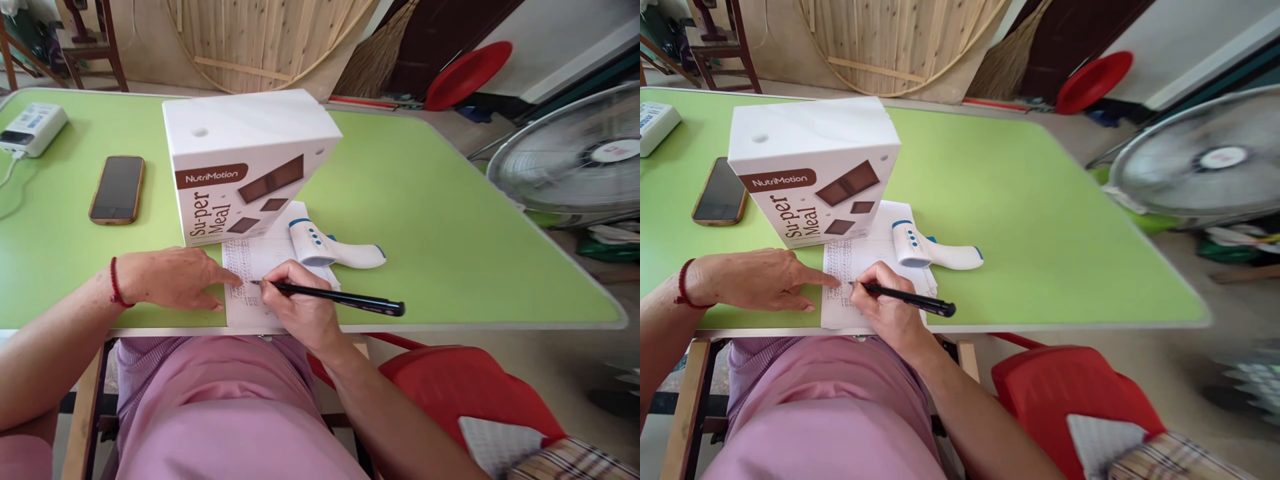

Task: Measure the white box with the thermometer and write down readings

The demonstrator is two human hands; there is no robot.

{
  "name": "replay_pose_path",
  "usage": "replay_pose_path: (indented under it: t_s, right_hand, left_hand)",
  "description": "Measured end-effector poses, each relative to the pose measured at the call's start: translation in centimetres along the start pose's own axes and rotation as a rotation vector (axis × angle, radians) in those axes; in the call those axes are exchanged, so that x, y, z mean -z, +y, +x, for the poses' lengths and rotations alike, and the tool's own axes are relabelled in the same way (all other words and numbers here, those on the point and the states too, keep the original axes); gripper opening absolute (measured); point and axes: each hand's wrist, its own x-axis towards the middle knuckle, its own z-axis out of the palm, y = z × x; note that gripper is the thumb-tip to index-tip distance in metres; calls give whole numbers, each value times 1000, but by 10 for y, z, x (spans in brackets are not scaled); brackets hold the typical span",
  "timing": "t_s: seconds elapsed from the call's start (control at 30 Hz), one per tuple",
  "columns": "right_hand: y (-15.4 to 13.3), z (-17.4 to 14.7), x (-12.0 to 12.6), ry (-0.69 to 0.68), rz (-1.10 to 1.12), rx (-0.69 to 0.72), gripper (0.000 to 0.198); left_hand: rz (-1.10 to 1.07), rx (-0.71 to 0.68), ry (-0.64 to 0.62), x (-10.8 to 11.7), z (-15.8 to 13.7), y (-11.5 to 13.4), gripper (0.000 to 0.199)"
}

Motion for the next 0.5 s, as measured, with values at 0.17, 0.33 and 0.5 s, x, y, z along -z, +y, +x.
replay_pose_path:
  t_s: [0.17,0.33,0.5]
  right_hand:
    - [-1,0,0,42,32,7,13]
    - [-1,0,1,62,22,-13,12]
    - [-1,0,1,28,16,-36,12]
  left_hand:
    - [-8,2,0,1,0,0,51]
    - [-7,9,0,2,0,1,51]
    - [-10,12,-9,2,0,2,51]
